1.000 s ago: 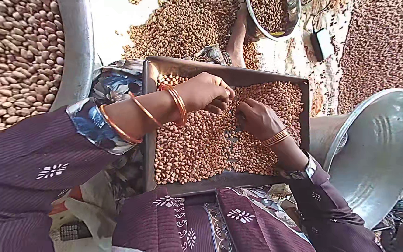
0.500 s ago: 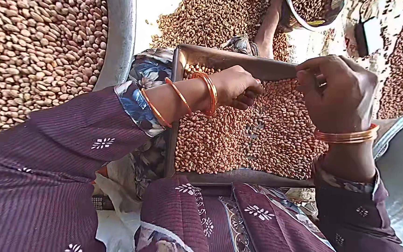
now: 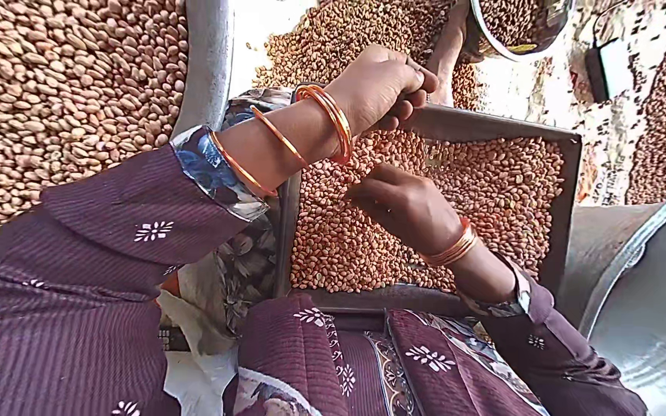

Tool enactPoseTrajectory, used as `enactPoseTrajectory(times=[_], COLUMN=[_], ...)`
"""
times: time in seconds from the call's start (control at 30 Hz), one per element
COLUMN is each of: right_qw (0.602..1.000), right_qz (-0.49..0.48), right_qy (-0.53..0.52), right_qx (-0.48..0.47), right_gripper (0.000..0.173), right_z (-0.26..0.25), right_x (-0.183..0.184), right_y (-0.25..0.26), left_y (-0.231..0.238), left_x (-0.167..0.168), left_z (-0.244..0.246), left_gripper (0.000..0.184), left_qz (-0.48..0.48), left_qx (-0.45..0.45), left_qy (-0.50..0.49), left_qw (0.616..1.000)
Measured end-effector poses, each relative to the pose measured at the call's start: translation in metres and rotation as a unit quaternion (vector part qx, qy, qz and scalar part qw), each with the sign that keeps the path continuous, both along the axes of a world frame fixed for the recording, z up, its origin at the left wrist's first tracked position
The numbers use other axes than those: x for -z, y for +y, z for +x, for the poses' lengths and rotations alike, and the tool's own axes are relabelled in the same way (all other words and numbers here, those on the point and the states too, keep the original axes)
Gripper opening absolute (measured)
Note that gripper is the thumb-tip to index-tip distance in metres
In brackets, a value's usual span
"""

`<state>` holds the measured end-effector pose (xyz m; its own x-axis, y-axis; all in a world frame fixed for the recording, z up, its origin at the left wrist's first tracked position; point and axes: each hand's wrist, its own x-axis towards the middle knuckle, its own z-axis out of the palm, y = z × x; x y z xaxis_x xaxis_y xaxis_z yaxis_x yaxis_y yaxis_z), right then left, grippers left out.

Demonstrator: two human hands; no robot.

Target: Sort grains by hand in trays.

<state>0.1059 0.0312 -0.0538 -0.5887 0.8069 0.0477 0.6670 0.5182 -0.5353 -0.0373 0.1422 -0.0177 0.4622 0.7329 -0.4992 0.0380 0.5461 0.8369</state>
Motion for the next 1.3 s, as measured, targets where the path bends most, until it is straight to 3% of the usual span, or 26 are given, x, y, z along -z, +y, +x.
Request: enactPoseTrajectory(times=[0.27, 0.43, 0.57, 0.63, 0.7, 0.77, 0.9, 1.07, 1.17, 1.3], right_qw=[0.993, 0.997, 0.994, 0.993, 0.993, 0.992, 0.991, 0.985, 0.986, 0.98], right_qz=[0.037, -0.072, -0.067, -0.043, -0.024, -0.027, -0.037, -0.163, -0.162, -0.174], right_qy=[-0.104, -0.011, 0.033, -0.009, -0.028, -0.046, -0.063, 0.008, 0.02, -0.028], right_qx=[-0.043, -0.008, -0.08, -0.107, -0.113, -0.118, -0.114, -0.055, -0.037, -0.088], right_gripper=[0.01, 0.01, 0.015, 0.013, 0.01, 0.009, 0.009, 0.014, 0.014, 0.006], right_z=[-0.029, -0.03, -0.041, -0.048, -0.053, -0.056, -0.061, -0.048, -0.038, -0.029], right_x=[0.022, 0.012, 0.017, 0.021, 0.025, 0.024, 0.027, 0.007, 0.0, 0.001], right_y=[-0.004, 0.0, -0.007, -0.012, -0.014, -0.015, -0.018, -0.006, -0.004, 0.0], left_y=[0.002, 0.003, 0.011, 0.022, 0.03, 0.03, 0.017, 0.0, -0.005, -0.007], left_x=[-0.001, -0.001, 0.0, 0.0, -0.005, -0.009, -0.009, -0.007, -0.002, 0.003], left_z=[-0.005, -0.006, -0.012, -0.023, -0.032, -0.035, -0.026, -0.013, -0.008, -0.002], left_gripper=[0.022, 0.023, 0.022, 0.023, 0.025, 0.024, 0.013, 0.01, 0.016, 0.009], left_qz=[0.022, 0.019, 0.095, 0.238, 0.338, 0.359, 0.351, 0.327, 0.334, 0.326], left_qx=[0.007, 0.01, 0.087, 0.189, 0.292, 0.359, 0.419, 0.444, 0.435, 0.441], left_qy=[-0.007, -0.006, 0.05, 0.175, 0.306, 0.389, 0.487, 0.549, 0.563, 0.568], left_qw=[1.0, 1.0, 0.99, 0.937, 0.841, 0.769, 0.681, 0.628, 0.618, 0.614])
